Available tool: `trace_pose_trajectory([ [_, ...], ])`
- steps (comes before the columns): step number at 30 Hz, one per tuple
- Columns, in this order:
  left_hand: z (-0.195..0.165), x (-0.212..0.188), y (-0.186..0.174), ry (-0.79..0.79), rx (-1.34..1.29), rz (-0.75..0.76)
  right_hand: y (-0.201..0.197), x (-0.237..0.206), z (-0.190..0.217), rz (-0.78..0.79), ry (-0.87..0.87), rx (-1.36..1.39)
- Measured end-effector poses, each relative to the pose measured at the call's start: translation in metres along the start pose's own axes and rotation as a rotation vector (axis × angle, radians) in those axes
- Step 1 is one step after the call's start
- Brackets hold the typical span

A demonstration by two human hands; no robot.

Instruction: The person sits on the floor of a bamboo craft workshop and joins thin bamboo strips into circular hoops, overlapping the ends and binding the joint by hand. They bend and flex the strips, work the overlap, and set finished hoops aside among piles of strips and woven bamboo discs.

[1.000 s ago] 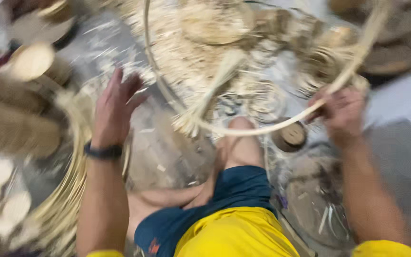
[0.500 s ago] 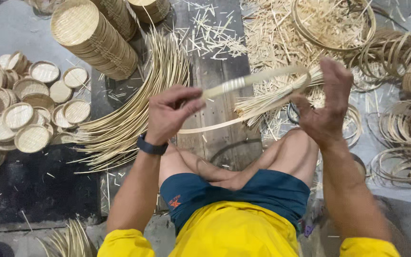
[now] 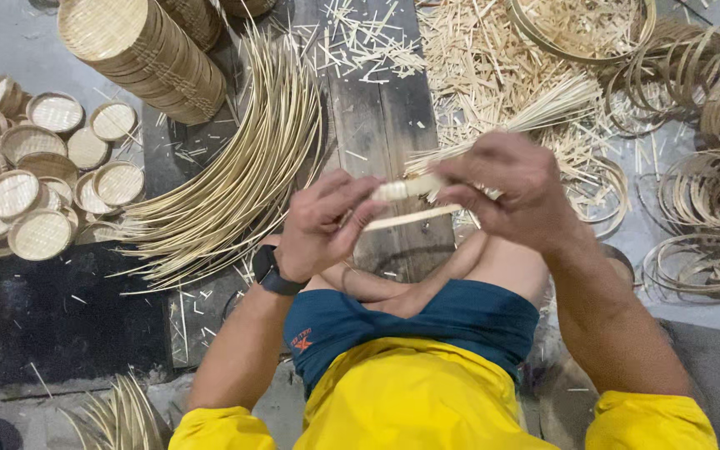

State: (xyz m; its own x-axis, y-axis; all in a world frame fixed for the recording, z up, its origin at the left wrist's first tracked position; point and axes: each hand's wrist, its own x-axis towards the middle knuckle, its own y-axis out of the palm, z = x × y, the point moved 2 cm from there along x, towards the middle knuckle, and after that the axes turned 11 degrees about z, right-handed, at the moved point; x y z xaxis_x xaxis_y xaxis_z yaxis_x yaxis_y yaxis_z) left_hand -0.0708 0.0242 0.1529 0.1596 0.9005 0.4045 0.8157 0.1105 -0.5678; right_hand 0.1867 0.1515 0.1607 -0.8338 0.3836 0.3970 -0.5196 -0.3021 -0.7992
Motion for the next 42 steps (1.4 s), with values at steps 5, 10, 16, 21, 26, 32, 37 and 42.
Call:
trace_pose_trajectory([
  [5, 0.07, -0.037, -0.032, -0.292, -0.402, -0.59, -0.028, -0.042, -0.032, -0.154, 0.327, -0.382],
  [10, 0.138, -0.072, -0.004, -0.427, -1.061, -0.806, 0.013, -0.071, -0.024, -0.317, 0.531, 1.131],
  [16, 0.094, -0.048, 0.01, -0.377, 0.265, -0.531, 0.0, -0.062, 0.0, -0.208, 0.456, 0.621],
  [21, 0.012, 0.009, 0.011, 0.247, 0.421, -0.141, -0.016, -0.018, 0.026, -0.006, 0.226, 0.224],
  [26, -0.017, 0.028, 0.012, 0.154, 0.13, 0.161, -0.021, -0.006, 0.044, 0.071, 0.234, 0.134],
  [32, -0.014, 0.013, 0.017, 0.115, 0.032, 0.127, -0.02, -0.006, 0.043, 0.096, 0.232, 0.205],
  [37, -0.004, 0.0, 0.021, 0.058, 0.024, 0.061, -0.014, 0.001, 0.043, 0.101, 0.257, 0.239],
  [42, 0.0, -0.011, 0.029, -0.032, -0.017, -0.017, -0.013, 0.011, 0.047, 0.085, 0.208, 0.217],
])
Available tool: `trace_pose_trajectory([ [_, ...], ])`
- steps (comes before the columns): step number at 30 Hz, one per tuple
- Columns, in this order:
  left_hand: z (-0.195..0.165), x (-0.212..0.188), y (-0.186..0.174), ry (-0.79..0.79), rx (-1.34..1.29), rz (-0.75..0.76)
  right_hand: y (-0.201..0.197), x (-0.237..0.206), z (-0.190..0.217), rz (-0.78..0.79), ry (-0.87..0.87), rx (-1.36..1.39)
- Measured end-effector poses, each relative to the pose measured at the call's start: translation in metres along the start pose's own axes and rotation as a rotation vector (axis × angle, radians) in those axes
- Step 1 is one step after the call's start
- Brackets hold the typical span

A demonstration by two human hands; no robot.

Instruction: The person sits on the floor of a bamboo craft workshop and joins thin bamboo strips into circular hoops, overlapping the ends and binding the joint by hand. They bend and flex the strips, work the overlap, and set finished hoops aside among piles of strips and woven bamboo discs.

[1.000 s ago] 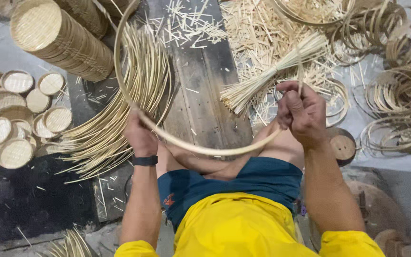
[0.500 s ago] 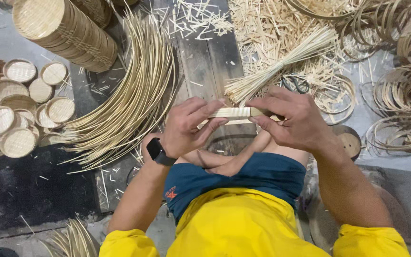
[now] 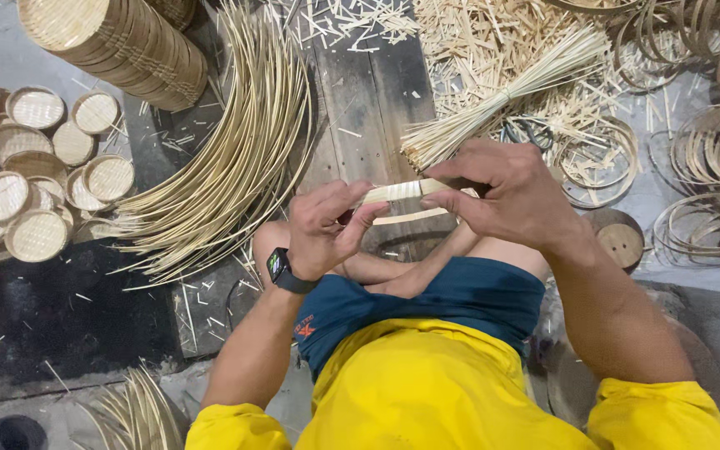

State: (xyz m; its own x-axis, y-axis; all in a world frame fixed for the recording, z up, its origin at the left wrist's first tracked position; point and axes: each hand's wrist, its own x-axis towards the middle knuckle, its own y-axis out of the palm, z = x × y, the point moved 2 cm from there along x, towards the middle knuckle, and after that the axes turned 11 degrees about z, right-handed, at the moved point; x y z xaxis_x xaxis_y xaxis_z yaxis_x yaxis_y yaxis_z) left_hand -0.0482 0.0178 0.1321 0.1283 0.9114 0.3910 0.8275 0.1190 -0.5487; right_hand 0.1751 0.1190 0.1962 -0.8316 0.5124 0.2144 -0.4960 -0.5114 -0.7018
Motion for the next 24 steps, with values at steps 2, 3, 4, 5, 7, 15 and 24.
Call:
trace_pose_trajectory([
  [2, 0.002, -0.003, 0.001, -0.021, 0.016, -0.013, 0.001, 0.002, -0.003, -0.001, 0.062, 0.041],
  [3, 0.005, -0.003, 0.0, -0.029, 0.024, -0.017, 0.002, 0.002, -0.006, -0.005, 0.095, 0.06],
  [4, 0.009, -0.005, -0.003, -0.056, -0.052, -0.052, 0.0, 0.0, -0.009, -0.09, 0.021, -0.08],
  [5, 0.013, -0.008, -0.008, -0.08, -0.13, -0.083, -0.002, -0.002, -0.014, -0.176, -0.052, -0.223],
  [7, 0.026, -0.013, -0.025, -0.062, -0.167, -0.172, -0.007, -0.015, -0.03, -0.336, -0.032, -0.424],
  [15, 0.084, -0.028, -0.068, -0.512, -0.841, -0.503, 0.022, -0.111, -0.111, -0.39, 0.67, 0.03],
  [24, 0.113, 0.002, 0.002, -0.647, -0.682, -0.175, 0.004, -0.223, -0.14, -0.829, 0.953, 0.13],
])
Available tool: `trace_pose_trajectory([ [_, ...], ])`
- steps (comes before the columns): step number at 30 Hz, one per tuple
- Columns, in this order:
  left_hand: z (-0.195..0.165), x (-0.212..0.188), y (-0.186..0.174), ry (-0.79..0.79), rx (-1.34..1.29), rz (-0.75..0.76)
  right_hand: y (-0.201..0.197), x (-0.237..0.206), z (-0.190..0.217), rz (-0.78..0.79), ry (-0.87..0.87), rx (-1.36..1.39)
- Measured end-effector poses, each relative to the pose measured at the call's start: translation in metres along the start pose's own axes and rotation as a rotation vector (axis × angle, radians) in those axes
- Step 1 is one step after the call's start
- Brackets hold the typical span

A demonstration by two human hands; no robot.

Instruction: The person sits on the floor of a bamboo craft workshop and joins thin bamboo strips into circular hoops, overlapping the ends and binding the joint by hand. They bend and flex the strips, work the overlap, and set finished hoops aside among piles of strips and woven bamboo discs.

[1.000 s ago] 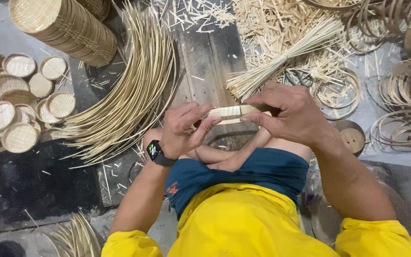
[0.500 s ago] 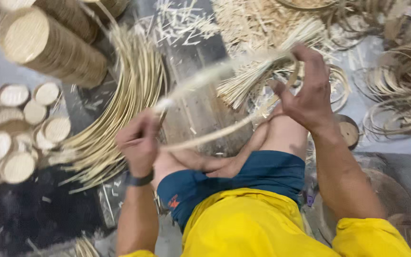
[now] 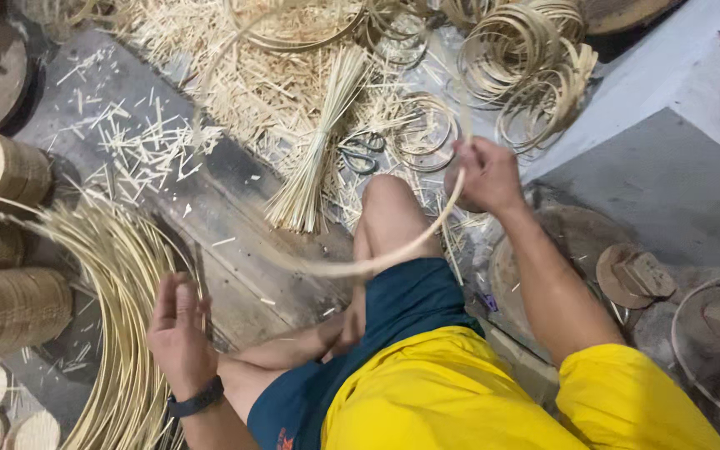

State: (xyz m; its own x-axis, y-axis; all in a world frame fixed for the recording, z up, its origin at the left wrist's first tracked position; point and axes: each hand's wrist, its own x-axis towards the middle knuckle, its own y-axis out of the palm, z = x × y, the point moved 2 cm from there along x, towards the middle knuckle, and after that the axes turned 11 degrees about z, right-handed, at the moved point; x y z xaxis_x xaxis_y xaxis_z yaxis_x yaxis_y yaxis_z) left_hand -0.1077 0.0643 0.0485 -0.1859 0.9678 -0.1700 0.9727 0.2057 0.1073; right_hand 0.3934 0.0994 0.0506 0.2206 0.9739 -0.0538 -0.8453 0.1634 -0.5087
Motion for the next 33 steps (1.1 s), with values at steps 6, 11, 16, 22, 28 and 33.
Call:
trace_pose_trajectory([
  [6, 0.025, -0.023, -0.018, -0.19, 0.324, 0.071, -0.03, 0.038, -0.096, -0.363, 0.254, 0.355],
  [11, 0.055, -0.052, -0.067, -0.371, 0.484, -0.097, -0.047, 0.065, -0.144, -0.585, 0.438, 0.543],
  [16, 0.098, -0.072, -0.147, -0.455, 0.646, -0.352, -0.05, 0.075, -0.173, -0.628, 0.65, 0.689],
  [22, 0.116, -0.086, -0.197, 0.275, 1.668, -0.459, 0.015, 0.031, -0.165, -0.072, 0.365, 0.52],
  [28, 0.103, -0.073, -0.199, -0.383, 1.872, -0.144, 0.086, -0.041, -0.116, 0.021, 0.069, 0.084],
  [33, 0.08, -0.063, -0.193, -0.616, 1.719, -0.098, 0.095, -0.061, -0.084, 0.07, -0.076, -0.232],
])
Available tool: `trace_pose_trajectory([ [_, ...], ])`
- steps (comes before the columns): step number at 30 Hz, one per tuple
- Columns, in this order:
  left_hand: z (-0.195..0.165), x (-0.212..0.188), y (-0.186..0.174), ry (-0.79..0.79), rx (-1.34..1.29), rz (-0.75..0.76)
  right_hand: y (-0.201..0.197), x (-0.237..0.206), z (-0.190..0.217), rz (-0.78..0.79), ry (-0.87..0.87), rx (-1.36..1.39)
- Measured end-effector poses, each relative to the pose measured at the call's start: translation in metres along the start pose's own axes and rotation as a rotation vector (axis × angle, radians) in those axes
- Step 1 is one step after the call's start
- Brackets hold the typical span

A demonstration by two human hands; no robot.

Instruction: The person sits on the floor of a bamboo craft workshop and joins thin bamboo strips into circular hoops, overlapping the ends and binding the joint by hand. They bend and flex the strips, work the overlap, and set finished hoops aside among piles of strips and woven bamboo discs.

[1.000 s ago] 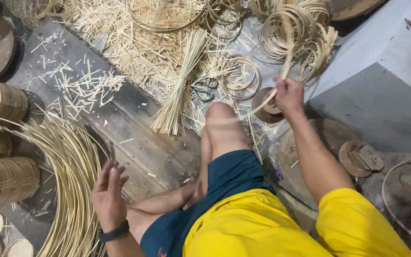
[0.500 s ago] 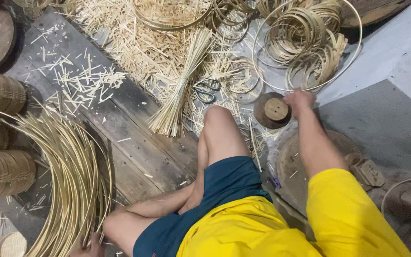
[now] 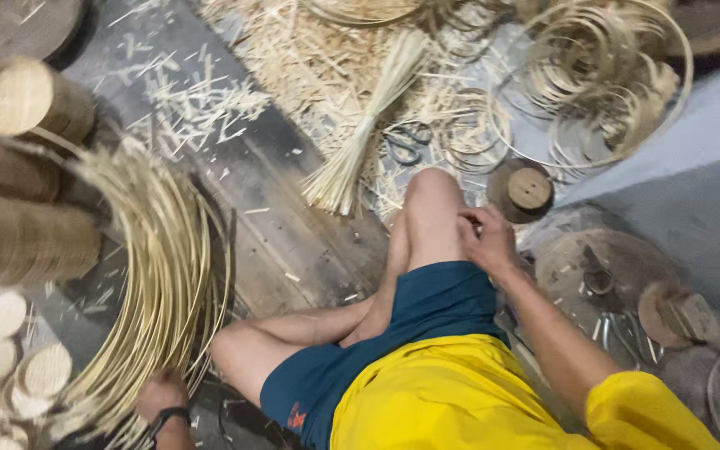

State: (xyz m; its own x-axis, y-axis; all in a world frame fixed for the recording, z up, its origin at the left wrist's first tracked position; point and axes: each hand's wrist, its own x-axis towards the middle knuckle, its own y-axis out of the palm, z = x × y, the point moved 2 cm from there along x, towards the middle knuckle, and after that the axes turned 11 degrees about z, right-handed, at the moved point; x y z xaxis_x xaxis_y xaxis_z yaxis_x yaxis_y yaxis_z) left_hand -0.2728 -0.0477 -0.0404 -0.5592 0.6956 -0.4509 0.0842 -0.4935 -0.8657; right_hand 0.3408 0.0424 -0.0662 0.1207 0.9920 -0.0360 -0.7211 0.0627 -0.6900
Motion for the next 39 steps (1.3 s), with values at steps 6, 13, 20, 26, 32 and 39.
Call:
trace_pose_trajectory([
  [6, 0.018, 0.002, 0.014, 0.13, 0.027, -0.196, -0.001, 0.014, 0.003, 0.021, -0.003, -0.075],
  [13, 0.035, -0.02, 0.002, 0.171, -0.233, -0.242, -0.007, 0.007, 0.021, -0.039, -0.213, -0.239],
  [20, 0.03, -0.111, -0.062, 0.554, -0.604, -0.409, 0.051, 0.036, 0.081, 0.497, -0.096, 0.439],
  [26, -0.024, -0.151, -0.047, 0.705, -0.905, -0.28, 0.088, 0.075, 0.146, 1.012, 0.009, 1.149],
  [32, -0.143, -0.166, -0.007, 0.717, -1.218, -0.183, 0.123, -0.003, 0.183, 1.208, -0.197, 0.733],
  [39, -0.1, -0.079, 0.008, 0.36, -1.068, -0.238, 0.033, 0.046, 0.158, 0.838, -0.21, 0.682],
])
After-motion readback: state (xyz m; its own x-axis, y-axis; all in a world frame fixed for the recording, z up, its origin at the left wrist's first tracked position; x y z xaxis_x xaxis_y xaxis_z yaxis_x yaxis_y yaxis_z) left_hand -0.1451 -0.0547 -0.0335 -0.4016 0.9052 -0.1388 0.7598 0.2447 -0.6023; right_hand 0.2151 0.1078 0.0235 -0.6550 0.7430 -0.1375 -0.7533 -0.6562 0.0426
